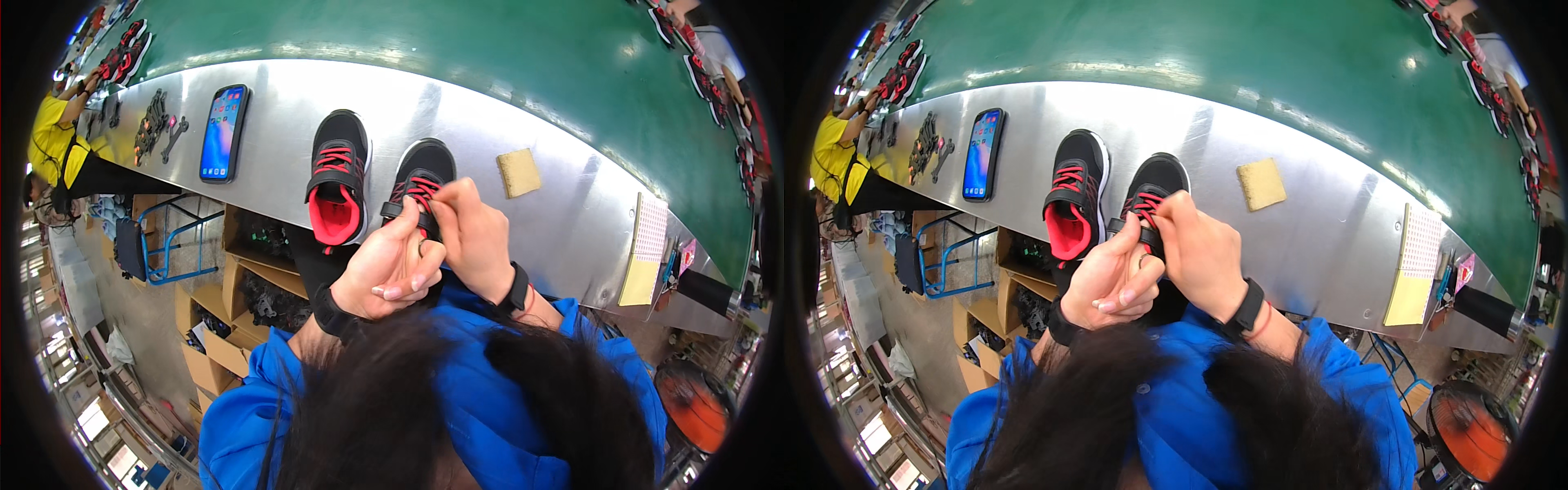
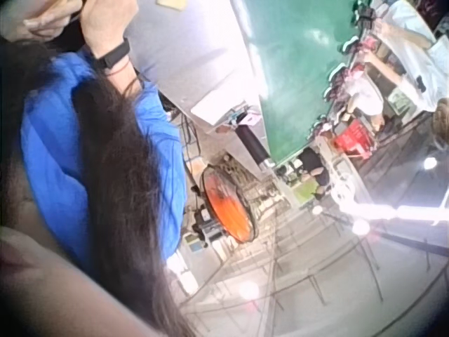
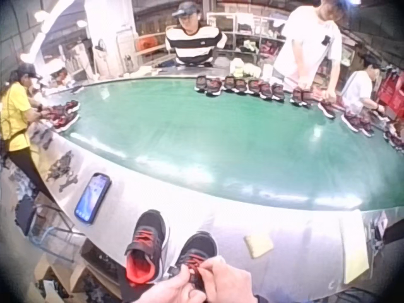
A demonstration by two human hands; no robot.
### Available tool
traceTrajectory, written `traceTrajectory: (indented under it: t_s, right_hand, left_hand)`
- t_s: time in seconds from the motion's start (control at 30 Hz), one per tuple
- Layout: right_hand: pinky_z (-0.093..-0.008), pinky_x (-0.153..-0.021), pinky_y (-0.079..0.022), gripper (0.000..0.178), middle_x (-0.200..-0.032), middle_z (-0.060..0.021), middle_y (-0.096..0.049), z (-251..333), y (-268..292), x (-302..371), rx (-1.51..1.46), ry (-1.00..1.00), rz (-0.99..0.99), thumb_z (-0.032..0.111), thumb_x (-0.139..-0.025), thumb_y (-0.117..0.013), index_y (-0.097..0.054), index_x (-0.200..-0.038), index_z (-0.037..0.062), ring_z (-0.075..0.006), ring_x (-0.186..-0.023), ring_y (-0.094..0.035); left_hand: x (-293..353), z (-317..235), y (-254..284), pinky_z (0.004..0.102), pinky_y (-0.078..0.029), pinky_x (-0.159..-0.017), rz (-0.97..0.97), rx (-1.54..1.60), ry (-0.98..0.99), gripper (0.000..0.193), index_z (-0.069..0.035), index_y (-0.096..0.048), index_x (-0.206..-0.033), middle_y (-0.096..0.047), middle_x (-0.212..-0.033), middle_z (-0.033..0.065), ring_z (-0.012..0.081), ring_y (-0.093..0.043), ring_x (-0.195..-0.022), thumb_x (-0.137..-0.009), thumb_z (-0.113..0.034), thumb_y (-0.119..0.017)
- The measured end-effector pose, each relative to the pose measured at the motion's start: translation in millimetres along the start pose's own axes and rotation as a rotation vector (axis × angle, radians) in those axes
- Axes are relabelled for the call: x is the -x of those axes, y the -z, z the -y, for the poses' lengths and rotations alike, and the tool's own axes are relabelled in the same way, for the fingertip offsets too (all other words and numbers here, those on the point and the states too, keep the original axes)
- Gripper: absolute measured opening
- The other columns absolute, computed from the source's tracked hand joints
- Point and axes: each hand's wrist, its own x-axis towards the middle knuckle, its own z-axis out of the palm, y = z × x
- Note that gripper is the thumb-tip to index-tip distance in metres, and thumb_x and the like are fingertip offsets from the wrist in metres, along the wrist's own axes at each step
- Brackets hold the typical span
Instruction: The person wipes the upper and strap of black and red sneakers with a small white pad, then places the shoes on a green conveyor belt. The person repeats this process for several pairs of shoes, handling them one at a time and moving them along the line.
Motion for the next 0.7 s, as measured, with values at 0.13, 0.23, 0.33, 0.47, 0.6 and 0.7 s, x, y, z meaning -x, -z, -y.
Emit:
traceTrajectory:
  t_s: [0.13,0.23,0.33,0.47,0.6,0.7]
  right_hand:
    - [-0.0425,-0.058,-0.047,0.010,-0.076,-0.0109,-0.065,-0.3,-6.3,-10.8,0.009,-0.101,-0.010,0.015,-0.093,-0.058,-0.051,-0.098,0.0098,-0.0339,-0.069,-0.064]
    - [-0.0430,-0.060,-0.048,0.013,-0.079,-0.0126,-0.065,3.4,-5.5,-9.7,-0.040,-0.177,-0.033,0.018,-0.095,-0.057,-0.051,-0.100,0.0075,-0.0356,-0.071,-0.064]
    - [-0.0434,-0.060,-0.047,0.014,-0.079,-0.0139,-0.065,3.5,-6.0,-5.7,-0.075,-0.178,-0.087,0.019,-0.097,-0.056,-0.051,-0.101,0.0061,-0.0370,-0.072,-0.064]
    - [-0.0440,-0.060,-0.047,0.013,-0.082,-0.0149,-0.065,3.8,-1.9,-6.9,-0.063,-0.214,-0.127,0.018,-0.097,-0.055,-0.051,-0.101,0.0058,-0.0373,-0.073,-0.064]
    - [-0.0443,-0.060,-0.048,0.011,-0.082,-0.0153,-0.064,7.1,-1.5,-8.8,-0.066,-0.118,-0.080,0.015,-0.095,-0.056,-0.051,-0.100,0.0060,-0.0376,-0.074,-0.064]
    - [-0.0441,-0.060,-0.048,0.010,-0.080,-0.0155,-0.064,0.9,-10.0,-20.9,-0.004,-0.003,-0.061,0.011,-0.094,-0.057,-0.051,-0.100,0.0058,-0.0377,-0.072,-0.063]
  left_hand:
    - [-1.8,-4.5,-4.3,0.0199,-0.021,-0.026,-0.054,-0.040,-0.045,0.086,-0.001,-0.045,-0.054,-0.036,-0.038,0.0032,0.0089,-0.026,-0.025,-0.097,-0.067,-0.013]
    - [-1.3,-5.6,-4.6,0.0212,-0.023,-0.028,-0.033,0.004,-0.049,0.083,-0.003,-0.045,-0.053,-0.036,-0.036,0.0025,0.0099,-0.027,-0.026,-0.099,-0.064,-0.013]
    - [-1.1,-4.4,-1.5,0.0212,-0.024,-0.029,0.013,0.026,-0.060,0.081,-0.003,-0.045,-0.054,-0.037,-0.037,0.0025,0.0101,-0.030,-0.027,-0.100,-0.063,-0.014]
    - [-0.7,-3.8,1.6,0.0212,-0.026,-0.031,0.062,0.052,-0.057,0.080,-0.002,-0.045,-0.056,-0.037,-0.038,0.0023,0.0102,-0.033,-0.029,-0.100,-0.062,-0.015]
    - [-1.7,-2.9,-2.1,0.0210,-0.024,-0.030,0.013,0.013,-0.061,0.081,-0.002,-0.045,-0.054,-0.036,-0.036,0.0019,0.0101,-0.031,-0.027,-0.100,-0.062,-0.015]
    - [-2.8,-2.1,-4.0,0.0207,-0.023,-0.028,-0.016,-0.027,-0.074,0.082,-0.002,-0.044,-0.053,-0.036,-0.036,0.0020,0.0098,-0.030,-0.026,-0.100,-0.062,-0.015]
